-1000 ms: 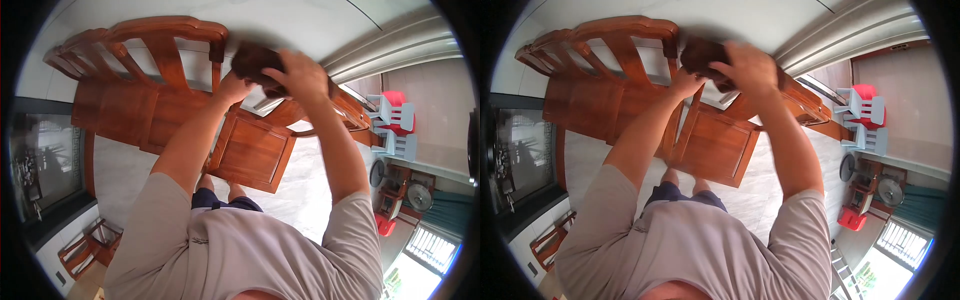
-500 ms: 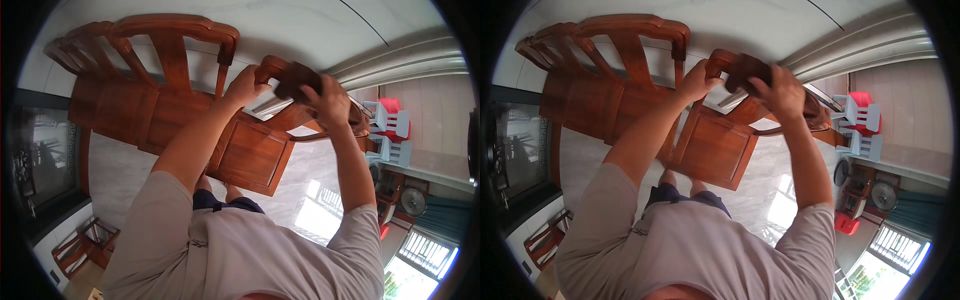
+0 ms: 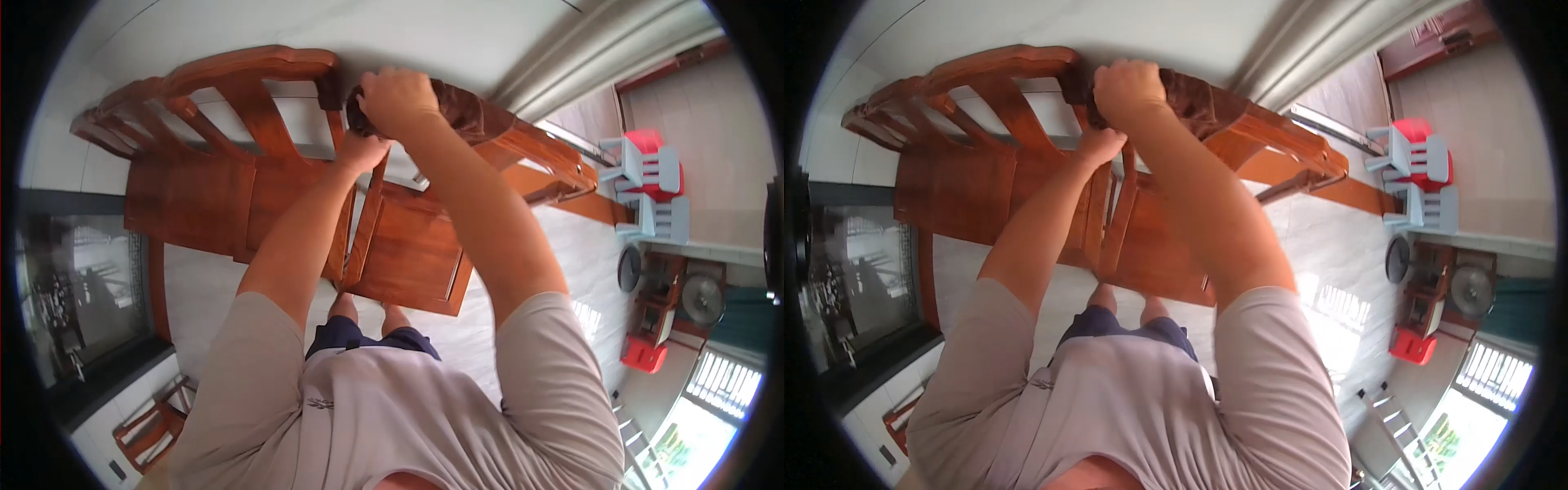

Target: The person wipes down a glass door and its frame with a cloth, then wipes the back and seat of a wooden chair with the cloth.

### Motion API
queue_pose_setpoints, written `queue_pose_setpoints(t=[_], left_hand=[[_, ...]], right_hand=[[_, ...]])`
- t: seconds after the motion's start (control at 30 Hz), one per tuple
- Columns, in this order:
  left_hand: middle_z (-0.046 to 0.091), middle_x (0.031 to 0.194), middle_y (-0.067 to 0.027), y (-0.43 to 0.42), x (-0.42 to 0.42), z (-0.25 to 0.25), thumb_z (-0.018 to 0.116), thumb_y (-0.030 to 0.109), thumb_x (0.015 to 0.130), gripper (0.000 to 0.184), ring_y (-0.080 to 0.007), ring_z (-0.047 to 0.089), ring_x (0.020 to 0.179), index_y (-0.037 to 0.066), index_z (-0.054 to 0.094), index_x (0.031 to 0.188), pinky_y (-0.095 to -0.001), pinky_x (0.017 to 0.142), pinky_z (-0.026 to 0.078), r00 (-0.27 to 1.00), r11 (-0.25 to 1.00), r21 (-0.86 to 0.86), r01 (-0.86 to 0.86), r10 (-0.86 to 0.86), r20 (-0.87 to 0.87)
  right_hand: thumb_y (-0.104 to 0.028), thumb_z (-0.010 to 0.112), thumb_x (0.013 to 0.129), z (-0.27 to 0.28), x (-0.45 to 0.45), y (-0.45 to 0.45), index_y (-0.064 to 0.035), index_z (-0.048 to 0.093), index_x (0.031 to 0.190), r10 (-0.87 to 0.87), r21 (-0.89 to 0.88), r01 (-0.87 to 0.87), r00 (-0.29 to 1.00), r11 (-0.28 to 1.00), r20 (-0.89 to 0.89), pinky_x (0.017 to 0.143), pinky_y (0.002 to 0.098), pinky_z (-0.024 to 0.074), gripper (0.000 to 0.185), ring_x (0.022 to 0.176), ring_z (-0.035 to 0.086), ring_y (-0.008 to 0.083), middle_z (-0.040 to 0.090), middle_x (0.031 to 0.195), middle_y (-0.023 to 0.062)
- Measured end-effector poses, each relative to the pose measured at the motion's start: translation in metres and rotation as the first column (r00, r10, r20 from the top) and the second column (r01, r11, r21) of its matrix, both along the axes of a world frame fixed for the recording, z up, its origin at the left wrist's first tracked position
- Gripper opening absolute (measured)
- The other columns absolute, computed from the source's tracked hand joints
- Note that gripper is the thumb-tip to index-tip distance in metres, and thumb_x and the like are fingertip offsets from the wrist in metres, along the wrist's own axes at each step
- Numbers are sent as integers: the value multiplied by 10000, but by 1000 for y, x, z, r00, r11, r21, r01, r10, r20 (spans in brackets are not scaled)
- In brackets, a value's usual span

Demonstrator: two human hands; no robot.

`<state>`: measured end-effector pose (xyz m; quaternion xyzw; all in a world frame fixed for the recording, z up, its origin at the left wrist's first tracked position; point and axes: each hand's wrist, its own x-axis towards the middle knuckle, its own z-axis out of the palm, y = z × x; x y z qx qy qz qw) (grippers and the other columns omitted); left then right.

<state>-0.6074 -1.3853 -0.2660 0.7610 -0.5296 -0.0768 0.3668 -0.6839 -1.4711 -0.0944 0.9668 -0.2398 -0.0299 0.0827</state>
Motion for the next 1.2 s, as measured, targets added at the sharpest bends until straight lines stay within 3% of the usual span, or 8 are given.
queue_pose_setpoints(t=[0.07, 0.13, 0.17, 0.4, 0.8, 0.9, 1.1, 1.2], left_hand=[[674, 1349, -182, 0, 3, 14, 675, 383, 990, 487, -405, 624, 1259, 157, 598, 1415, -485, 1014, 534, 990, 988, 77, 134, -129, -62], [679, 1346, -171, -1, 3, 12, 735, 359, 964, 514, -387, 628, 1267, 108, 596, 1391, -473, 1004, 531, 976, 958, -226, 174, -198, -89], [705, 1281, -167, 3, -8, 47, 794, 311, 920, 514, -373, 660, 1206, 56, 612, 1327, -449, 988, 534, 928, 994, -106, 32, -69, -365], [720, 1116, -177, 5, -12, 71, 837, 284, 868, 558, -352, 692, 1077, 0, 607, 1289, -435, 973, 533, 885, 998, -26, 50, -57, -461], [678, 1237, -240, -8, -1, 27, 769, 316, 939, 534, -449, 644, 1167, 41, 566, 1349, -468, 980, 531, 926, 965, -239, 111, -188, -327], [696, 1203, -239, -11, 2, 6, 712, 299, 965, 425, -455, 655, 1141, 65, 600, 1303, -498, 934, 545, 975, 995, 17, 102, -97, -200], [741, 1136, -200, -2, 1, 29, 706, 328, 940, 388, -406, 696, 1096, 77, 672, 1233, -489, 900, 556, 951, 984, -79, 158, -173, -256], [741, 1153, -178, -24, 16, -50, 710, 335, 942, 404, -381, 702, 1098, 90, 669, 1260, -471, 898, 557, 996, 992, -125, 34, -44, -77]], right_hand=[[-531, 699, 962, 10, -50, -7, -125, 728, 1087, 112, -84, -87, 918, 993, 379, 792, 462, 596, 426, 942, 750, 323, 764, 1005, 126], [-647, 679, 924, 19, -105, -29, -128, 706, 1101, 1, -55, 27, 892, 998, 453, 754, 460, 576, 548, 905, 739, 289, 736, 930, 70], [-643, 712, 897, 21, -140, -39, -131, 701, 1107, -2, -82, 49, 872, 995, 490, 776, 455, 574, 554, 905, 732, 291, 729, 934, 84], [-582, 823, 809, 18, -301, -101, -105, 684, 1216, -63, -31, 91, 861, 995, 506, 861, 462, 560, 643, 999, 707, 351, 722, 1043, 101], [-662, 705, 908, 31, -65, -34, -51, 677, 1066, 94, 6, -100, 953, 995, 287, 776, 496, 602, 632, 863, 752, 373, 748, 904, 146], [-689, 662, 922, 47, -30, -21, -61, 692, 1122, -1, 100, 0, 1000, 995, 9, 795, 497, 605, 660, 872, 763, 370, 768, 914, 149], [-520, 642, 983, 28, 23, 1, -107, 718, 1146, -64, 157, 84, 989, 984, -130, 808, 478, 615, 450, 912, 781, 329, 793, 955, 136], [-419, 750, 904, 10, 31, 7, -110, 720, 1187, 10, 65, 4, 976, 998, -219, 853, 438, 603, 420, 1021, 764, 291, 783, 1027, 83]])
